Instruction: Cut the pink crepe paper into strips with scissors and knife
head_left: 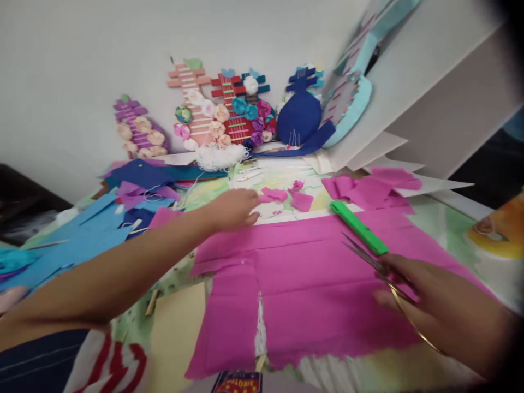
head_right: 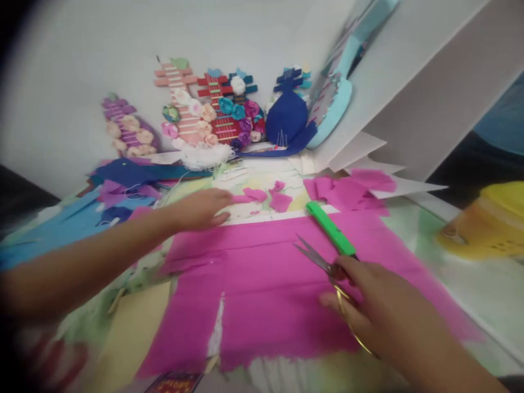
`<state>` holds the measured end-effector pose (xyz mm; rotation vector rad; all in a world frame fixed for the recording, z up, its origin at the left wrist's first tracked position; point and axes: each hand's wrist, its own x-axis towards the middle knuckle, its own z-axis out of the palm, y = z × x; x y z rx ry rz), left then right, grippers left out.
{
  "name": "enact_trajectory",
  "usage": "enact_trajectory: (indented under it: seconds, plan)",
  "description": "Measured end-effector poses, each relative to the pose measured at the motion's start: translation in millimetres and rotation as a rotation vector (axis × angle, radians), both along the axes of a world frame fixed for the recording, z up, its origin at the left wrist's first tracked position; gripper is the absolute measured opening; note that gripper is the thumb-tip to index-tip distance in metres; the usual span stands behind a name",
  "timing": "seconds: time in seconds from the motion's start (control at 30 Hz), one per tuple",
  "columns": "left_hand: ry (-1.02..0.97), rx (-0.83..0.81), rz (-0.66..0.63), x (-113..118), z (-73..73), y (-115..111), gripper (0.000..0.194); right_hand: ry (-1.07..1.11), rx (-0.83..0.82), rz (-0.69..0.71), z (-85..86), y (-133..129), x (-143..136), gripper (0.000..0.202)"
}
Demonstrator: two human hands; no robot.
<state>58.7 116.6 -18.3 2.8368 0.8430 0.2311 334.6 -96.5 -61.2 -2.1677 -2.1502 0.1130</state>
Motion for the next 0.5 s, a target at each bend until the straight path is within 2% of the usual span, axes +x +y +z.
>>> enact_trajectory:
  seconds: [0.07,0.1,0.17,0.23,0.3,0.37,0.5]
  plan:
    - [0.076,0.023,0.024,-30.5,-10.5,-51.1,0.022,0.014,-0.014,0.058,13.0,27.1,-22.5,0.024]
    - [0.173,0.029,-0.018,-42.3,-16.9,-76.9,0.028,0.028,-0.026,0.149,16.9,39.5,-32.9,0.024]
    - [0.194,0.062,-0.040,-58.3,-31.0,-123.6,0.032,0.034,-0.049,0.261,19.5,62.0,-52.2,0.029]
    - [0.206,0.061,-0.025,-65.6,-45.9,-157.5,0.044,0.030,-0.071,0.310,16.7,80.9,-70.2,0.033]
    - [0.226,0.009,0.013,-67.4,-59.9,-176.8,0.061,0.040,-0.069,0.334,11.4,95.6,-86.6,0.035]
    - [0.242,-0.046,0.031,-66.8,-70.6,-184.7,0.073,0.058,-0.047,0.357,6.0,106.4,-100.1,0.037]
    - [0.265,-0.119,0.034,-61.9,-75.5,-187.9,0.079,0.036,-0.028,0.401,-1.0,121.9,-119.8,0.039]
